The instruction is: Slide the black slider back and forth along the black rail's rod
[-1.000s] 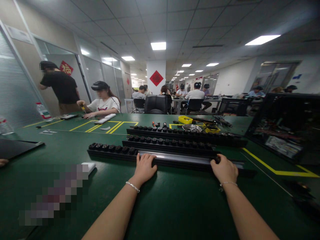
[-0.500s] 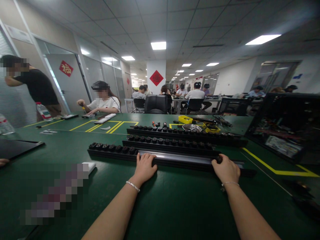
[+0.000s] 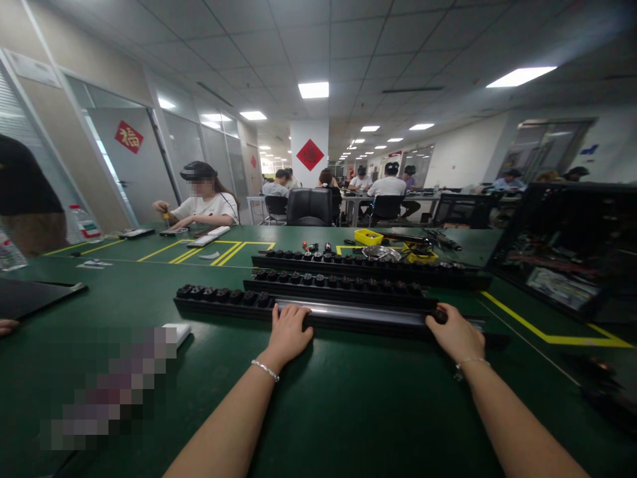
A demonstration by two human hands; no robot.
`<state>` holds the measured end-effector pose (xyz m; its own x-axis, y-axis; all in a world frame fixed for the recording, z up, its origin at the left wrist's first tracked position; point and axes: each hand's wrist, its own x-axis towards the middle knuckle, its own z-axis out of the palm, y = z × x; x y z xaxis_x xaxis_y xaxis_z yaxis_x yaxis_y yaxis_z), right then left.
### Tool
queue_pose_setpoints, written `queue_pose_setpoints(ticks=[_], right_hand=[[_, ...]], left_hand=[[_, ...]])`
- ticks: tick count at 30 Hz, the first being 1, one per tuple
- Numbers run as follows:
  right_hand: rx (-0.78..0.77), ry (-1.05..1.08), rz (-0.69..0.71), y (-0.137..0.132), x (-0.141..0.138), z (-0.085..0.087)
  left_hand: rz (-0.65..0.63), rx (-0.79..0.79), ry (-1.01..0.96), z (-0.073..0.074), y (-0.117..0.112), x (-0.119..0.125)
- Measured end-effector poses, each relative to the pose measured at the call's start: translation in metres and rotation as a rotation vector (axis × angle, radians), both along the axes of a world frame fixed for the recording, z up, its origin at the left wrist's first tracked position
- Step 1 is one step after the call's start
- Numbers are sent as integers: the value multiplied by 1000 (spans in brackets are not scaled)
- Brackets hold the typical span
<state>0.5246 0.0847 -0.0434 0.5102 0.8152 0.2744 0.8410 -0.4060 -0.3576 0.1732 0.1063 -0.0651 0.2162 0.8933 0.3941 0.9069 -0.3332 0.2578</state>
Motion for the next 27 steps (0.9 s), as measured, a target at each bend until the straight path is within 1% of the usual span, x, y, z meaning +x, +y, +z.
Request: queue_pose_setpoints(ticks=[8, 14, 21, 27], right_hand=[[82, 8, -20, 1, 0, -7], [53, 12, -44, 2, 1, -7], [76, 10, -40, 3, 4, -9], [56, -15, -46, 0, 4, -7]], left_hand=[[13, -22, 10, 3, -1, 1], [4, 3, 8, 1, 0, 0], [20, -22, 23, 3, -2, 1], [19, -25, 9, 4, -2, 1]])
